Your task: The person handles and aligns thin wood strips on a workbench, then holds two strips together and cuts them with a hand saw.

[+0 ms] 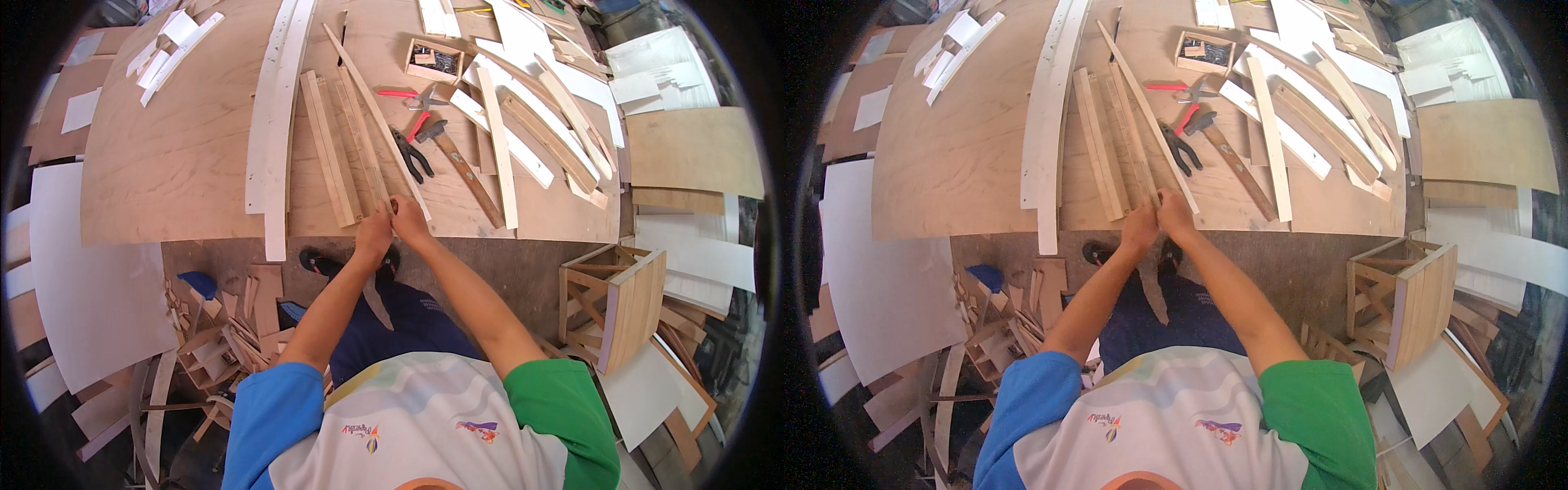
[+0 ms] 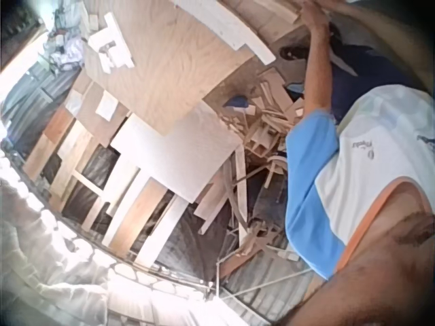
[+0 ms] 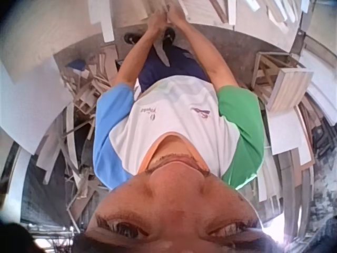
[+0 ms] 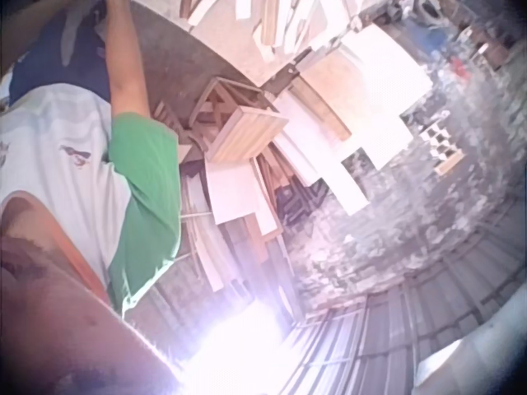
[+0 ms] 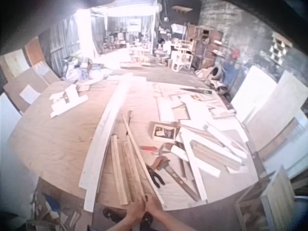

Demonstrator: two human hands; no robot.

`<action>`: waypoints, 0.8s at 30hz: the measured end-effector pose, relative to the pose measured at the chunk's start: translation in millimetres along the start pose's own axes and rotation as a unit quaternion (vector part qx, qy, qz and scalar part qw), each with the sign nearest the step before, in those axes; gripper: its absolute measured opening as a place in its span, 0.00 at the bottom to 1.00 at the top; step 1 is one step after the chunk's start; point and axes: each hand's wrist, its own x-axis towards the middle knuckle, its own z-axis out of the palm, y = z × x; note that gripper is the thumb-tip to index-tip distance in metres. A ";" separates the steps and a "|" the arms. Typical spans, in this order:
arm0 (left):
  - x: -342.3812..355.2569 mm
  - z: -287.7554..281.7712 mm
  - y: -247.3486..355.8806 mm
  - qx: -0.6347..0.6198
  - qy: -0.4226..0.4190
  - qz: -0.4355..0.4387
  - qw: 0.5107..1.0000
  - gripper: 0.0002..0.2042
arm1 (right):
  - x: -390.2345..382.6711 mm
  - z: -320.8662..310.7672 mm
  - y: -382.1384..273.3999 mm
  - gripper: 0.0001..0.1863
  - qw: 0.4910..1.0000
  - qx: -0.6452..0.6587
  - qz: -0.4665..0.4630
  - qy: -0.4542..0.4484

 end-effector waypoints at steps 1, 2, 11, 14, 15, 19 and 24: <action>-0.2 -0.8 1.6 0.000 0.003 -0.003 1.000 0.14 | -0.6 0.3 -1.0 0.17 1.000 0.002 0.001 0.005; -0.7 -1.8 2.9 0.001 0.007 -0.006 1.000 0.15 | -1.3 0.4 -2.0 0.18 1.000 0.004 0.002 0.009; -12.4 -3.6 -4.3 -0.094 0.079 -0.015 0.992 0.25 | -12.9 -16.6 -26.8 0.17 0.998 0.051 -0.016 -0.039; -15.5 -3.6 -2.1 -0.133 0.096 -0.024 0.986 0.20 | -5.5 -19.1 -23.9 0.16 0.997 -0.011 0.001 -0.073; -16.0 -5.2 -1.4 -0.148 0.100 -0.029 0.984 0.18 | -2.5 -16.1 -20.7 0.16 0.997 -0.024 0.011 -0.077; -13.4 5.9 -18.9 -0.201 0.116 -0.048 0.971 0.13 | 2.9 -9.5 -28.9 0.18 0.993 -0.063 0.047 -0.092; -16.7 -9.1 -12.8 -0.319 0.071 -0.091 0.941 0.10 | -8.8 -15.0 -27.5 0.21 0.996 0.033 0.077 -0.040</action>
